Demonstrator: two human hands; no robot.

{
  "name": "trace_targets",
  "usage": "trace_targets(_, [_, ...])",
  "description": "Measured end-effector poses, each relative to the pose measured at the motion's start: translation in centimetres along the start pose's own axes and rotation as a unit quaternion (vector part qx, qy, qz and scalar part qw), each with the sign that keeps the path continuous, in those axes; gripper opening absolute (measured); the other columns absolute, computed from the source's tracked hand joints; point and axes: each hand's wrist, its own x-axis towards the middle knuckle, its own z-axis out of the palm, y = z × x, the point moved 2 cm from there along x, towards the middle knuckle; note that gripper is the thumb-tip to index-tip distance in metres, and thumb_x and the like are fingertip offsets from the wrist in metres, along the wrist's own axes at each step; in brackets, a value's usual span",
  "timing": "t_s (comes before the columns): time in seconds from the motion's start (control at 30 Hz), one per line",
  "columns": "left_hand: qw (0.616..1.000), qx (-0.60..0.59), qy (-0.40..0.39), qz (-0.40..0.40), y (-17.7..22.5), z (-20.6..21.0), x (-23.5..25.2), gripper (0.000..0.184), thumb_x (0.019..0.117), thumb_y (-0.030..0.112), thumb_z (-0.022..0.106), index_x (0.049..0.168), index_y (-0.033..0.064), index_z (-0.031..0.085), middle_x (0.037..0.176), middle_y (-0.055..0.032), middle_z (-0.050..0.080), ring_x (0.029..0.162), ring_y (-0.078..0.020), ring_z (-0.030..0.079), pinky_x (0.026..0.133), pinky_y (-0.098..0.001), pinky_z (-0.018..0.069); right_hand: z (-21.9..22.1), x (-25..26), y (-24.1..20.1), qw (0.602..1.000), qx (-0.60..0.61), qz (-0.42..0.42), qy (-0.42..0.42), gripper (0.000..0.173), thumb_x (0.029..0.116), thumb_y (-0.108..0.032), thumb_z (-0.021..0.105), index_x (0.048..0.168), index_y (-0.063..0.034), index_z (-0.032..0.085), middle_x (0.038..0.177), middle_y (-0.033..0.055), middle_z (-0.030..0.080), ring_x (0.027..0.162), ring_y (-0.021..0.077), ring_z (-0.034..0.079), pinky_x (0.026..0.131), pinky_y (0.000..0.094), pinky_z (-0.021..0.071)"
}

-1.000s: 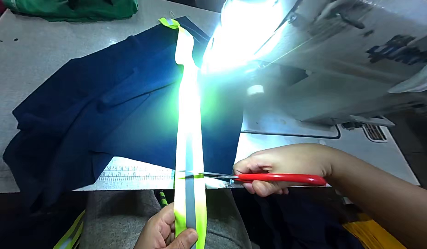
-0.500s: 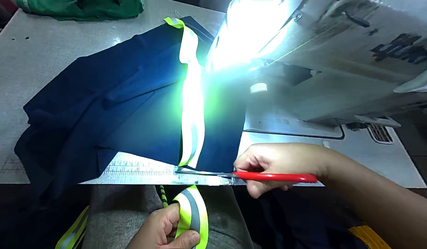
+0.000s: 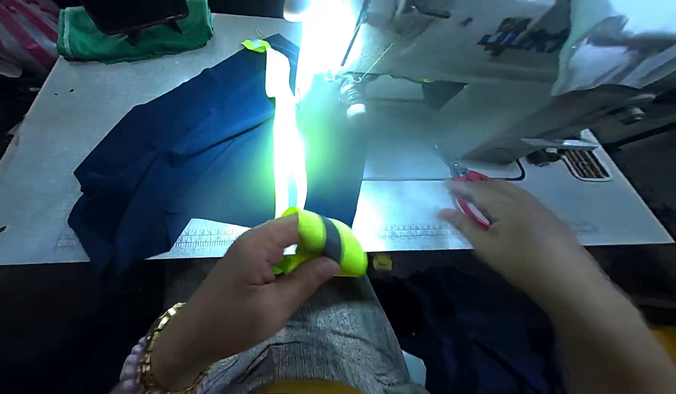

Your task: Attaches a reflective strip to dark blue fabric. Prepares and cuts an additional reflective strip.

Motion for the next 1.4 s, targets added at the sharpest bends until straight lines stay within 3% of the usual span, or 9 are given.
trace_targets(0.1, [0.997, -0.070, -0.033, 0.006, 0.2, 3.4, 1.3, 0.017, 0.0991, 0.018, 0.066, 0.113, 0.0074, 0.067, 0.109, 0.0000, 0.065, 0.102, -0.0078, 0.064, 0.087, -0.0257, 0.0591, 3.2, -2.2, -8.2, 0.956, 0.277, -0.097, 0.003, 0.041, 0.0983, -0.049, 0.064, 0.122, -0.0162, 0.065, 0.090, -0.0067, 0.068, 0.078, -0.0008, 0.065, 0.068, 0.0200, 0.0578])
trace_targets(0.2, [0.977, -0.162, -0.126, -0.061, -3.3, 6.5, 0.0, 0.048, 0.0970, 0.027, 0.071, 0.137, 0.0084, 0.051, 0.120, -0.0008, 0.067, 0.111, -0.0078, 0.066, 0.097, -0.0308, 0.0573, 2.5, -4.0, -10.4, 0.892, 0.437, -0.044, 0.105, 0.017, 0.1050, -0.028, 0.059, 0.114, -0.0197, 0.071, 0.093, -0.0074, 0.072, 0.078, -0.0012, 0.066, 0.070, 0.0182, 0.0584])
trace_targets(0.37, [0.893, 0.032, -0.319, -0.316, -12.5, 5.0, -5.2, 0.030, 0.1053, 0.028, 0.055, 0.116, 0.0010, 0.064, 0.094, -0.0102, 0.071, 0.081, -0.0167, 0.068, 0.080, -0.0392, 0.0569, -2.4, -9.7, 1.9, 0.859, 0.320, 0.235, 0.323, 0.006, 0.1049, -0.022, 0.055, 0.107, -0.0194, 0.060, 0.068, -0.0173, 0.060, 0.053, -0.0035, 0.055, 0.050, 0.0177, 0.0518])
trace_targets(0.43, [0.867, 0.073, -0.306, -0.386, -14.6, 3.8, -6.6, 0.037, 0.1072, 0.032, 0.051, 0.125, 0.0013, 0.061, 0.098, -0.0136, 0.069, 0.086, -0.0213, 0.067, 0.085, -0.0425, 0.0551, -2.2, -13.8, 6.7, 0.894, 0.155, 0.347, 0.238, 0.027, 0.1045, -0.029, 0.055, 0.111, -0.0036, 0.060, 0.078, -0.0058, 0.059, 0.059, -0.0002, 0.056, 0.055, 0.0223, 0.0530])
trace_targets(0.5, [0.863, 0.122, -0.305, -0.383, -15.2, 4.2, -7.4, 0.040, 0.1072, 0.035, 0.051, 0.132, 0.0048, 0.061, 0.114, -0.0158, 0.070, 0.103, -0.0260, 0.069, 0.096, -0.0473, 0.0535, -0.8, -16.4, 8.6, 0.895, 0.019, 0.443, 0.057, 0.040, 0.1043, -0.026, 0.053, 0.115, 0.0116, 0.063, 0.097, 0.0271, 0.066, 0.084, 0.0351, 0.065, 0.077, 0.0557, 0.0532])
trace_targets(0.57, [0.856, 0.196, -0.342, -0.335, -14.5, 5.5, -7.3, 0.040, 0.1068, 0.035, 0.052, 0.139, 0.0116, 0.061, 0.136, -0.0144, 0.063, 0.125, -0.0297, 0.062, 0.108, -0.0533, 0.0471, 1.4, -17.0, 8.4, 0.861, -0.025, 0.491, -0.126, 0.044, 0.1050, -0.027, 0.053, 0.128, 0.0107, 0.061, 0.119, 0.0392, 0.063, 0.114, 0.0572, 0.060, 0.097, 0.0757, 0.0428])
trace_targets(0.73, [0.941, 0.291, -0.171, 0.022, -7.3, 4.9, -4.7, 0.021, 0.1064, 0.023, 0.052, 0.108, 0.0142, 0.071, 0.094, -0.0041, 0.070, 0.087, -0.0185, 0.069, 0.075, -0.0396, 0.0581, 5.5, -9.8, -1.7, 0.989, 0.070, 0.119, 0.046, 0.028, 0.1041, -0.024, 0.054, 0.112, -0.0072, 0.075, 0.098, 0.0114, 0.074, 0.087, 0.0238, 0.072, 0.077, 0.0444, 0.0612])
trace_targets(0.9, [0.884, 0.455, 0.009, 0.111, -4.6, -2.0, 0.1, 0.033, 0.1021, 0.010, 0.046, 0.120, 0.0139, 0.073, 0.127, -0.0049, 0.069, 0.122, -0.0207, 0.064, 0.101, -0.0412, 0.0534, 9.4, -2.3, -10.1, 0.974, 0.149, -0.128, 0.114, 0.023, 0.1010, -0.014, 0.057, 0.116, -0.0159, 0.074, 0.121, 0.0027, 0.071, 0.116, 0.0163, 0.066, 0.100, 0.0380, 0.0545])
trace_targets(1.4, [0.896, 0.438, -0.016, 0.073, -7.9, -3.0, -0.3, 0.026, 0.1031, 0.027, 0.054, 0.107, 0.0261, 0.079, 0.130, 0.0044, 0.069, 0.135, -0.0191, 0.057, 0.114, -0.0507, 0.0434, 12.0, 0.1, -9.7, 0.969, 0.154, -0.151, 0.120, 0.020, 0.0973, -0.014, 0.060, 0.107, -0.0151, 0.078, 0.118, 0.0018, 0.072, 0.116, 0.0161, 0.065, 0.105, 0.0396, 0.0510])
